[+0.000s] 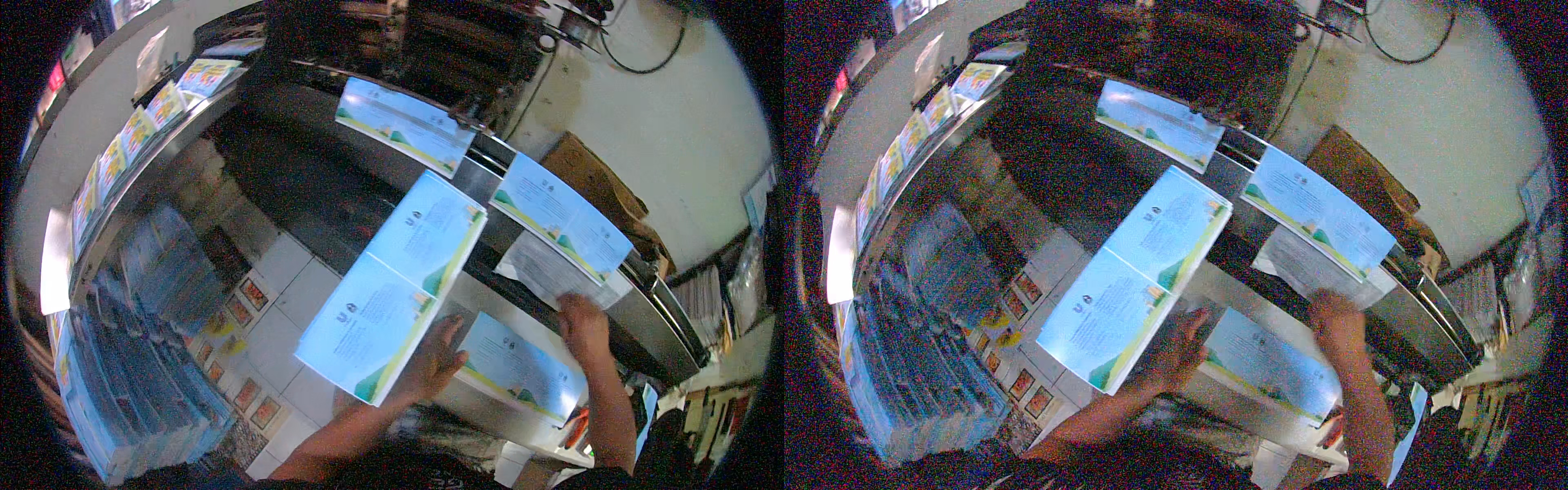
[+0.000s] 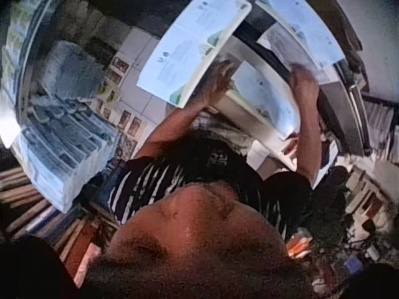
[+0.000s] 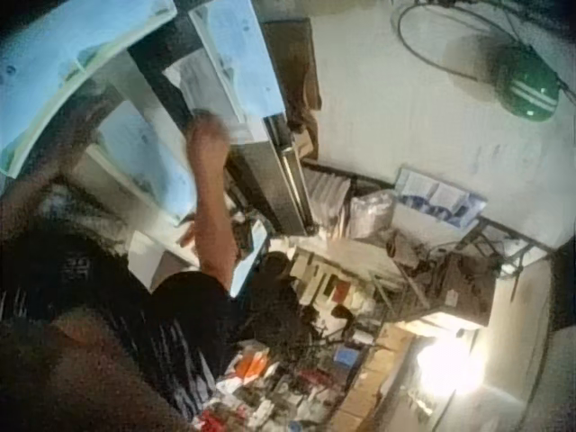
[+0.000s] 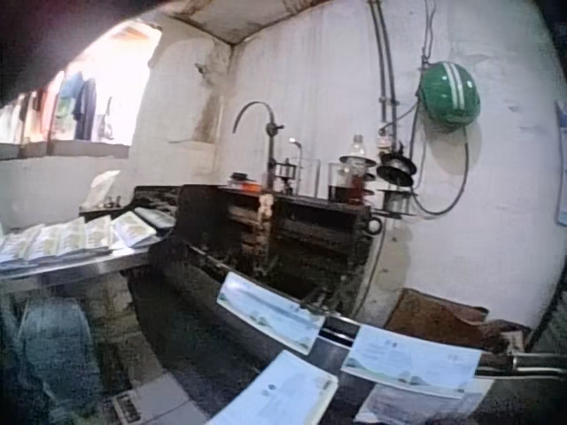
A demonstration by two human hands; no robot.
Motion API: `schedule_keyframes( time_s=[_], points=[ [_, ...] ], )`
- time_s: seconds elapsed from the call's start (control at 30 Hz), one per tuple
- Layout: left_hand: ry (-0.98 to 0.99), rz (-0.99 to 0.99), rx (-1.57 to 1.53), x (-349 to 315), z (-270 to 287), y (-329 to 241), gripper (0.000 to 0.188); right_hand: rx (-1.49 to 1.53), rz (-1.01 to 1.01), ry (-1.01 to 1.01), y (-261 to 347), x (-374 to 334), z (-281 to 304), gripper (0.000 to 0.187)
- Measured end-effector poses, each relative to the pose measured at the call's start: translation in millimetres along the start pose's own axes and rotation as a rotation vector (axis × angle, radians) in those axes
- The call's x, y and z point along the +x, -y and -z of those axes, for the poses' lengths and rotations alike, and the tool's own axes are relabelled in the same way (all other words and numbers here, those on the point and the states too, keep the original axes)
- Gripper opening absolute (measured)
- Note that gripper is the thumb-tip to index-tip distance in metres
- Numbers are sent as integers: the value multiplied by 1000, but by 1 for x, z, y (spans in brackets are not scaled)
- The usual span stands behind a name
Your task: The person aligns a stack of printed brochures on a metal surface by hand, then relocates to a table to open individual folded papers one by one and place them onto a machine's intake.
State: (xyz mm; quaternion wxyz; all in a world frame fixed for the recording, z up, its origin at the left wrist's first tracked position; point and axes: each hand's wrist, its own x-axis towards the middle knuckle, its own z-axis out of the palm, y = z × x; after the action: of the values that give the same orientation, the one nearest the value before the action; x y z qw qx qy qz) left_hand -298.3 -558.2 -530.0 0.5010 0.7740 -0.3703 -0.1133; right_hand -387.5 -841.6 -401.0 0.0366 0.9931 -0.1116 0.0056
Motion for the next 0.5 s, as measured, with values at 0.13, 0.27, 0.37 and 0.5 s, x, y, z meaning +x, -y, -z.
schedule_keyframes(
  time_s=[0.13, 0.27, 0.37, 0.5],
  points=[
    [-55, -130, -197, 7, 3, -6, 56, 198, 40, 427, 44, -92, 6, 84],
    [-84, -72, -262, 6, 1, -9, 54, 9, 155, 359, 61, -130, -10, 77],
    [-70, -97, -239, 5, -4, 10, 61, 331, 170, 375, 48, -122, 5, 53],
    [-77, -104, -361, 2, 0, 11, 72, 368, -103, 369, 37, -100, 52, 30]
  ],
)
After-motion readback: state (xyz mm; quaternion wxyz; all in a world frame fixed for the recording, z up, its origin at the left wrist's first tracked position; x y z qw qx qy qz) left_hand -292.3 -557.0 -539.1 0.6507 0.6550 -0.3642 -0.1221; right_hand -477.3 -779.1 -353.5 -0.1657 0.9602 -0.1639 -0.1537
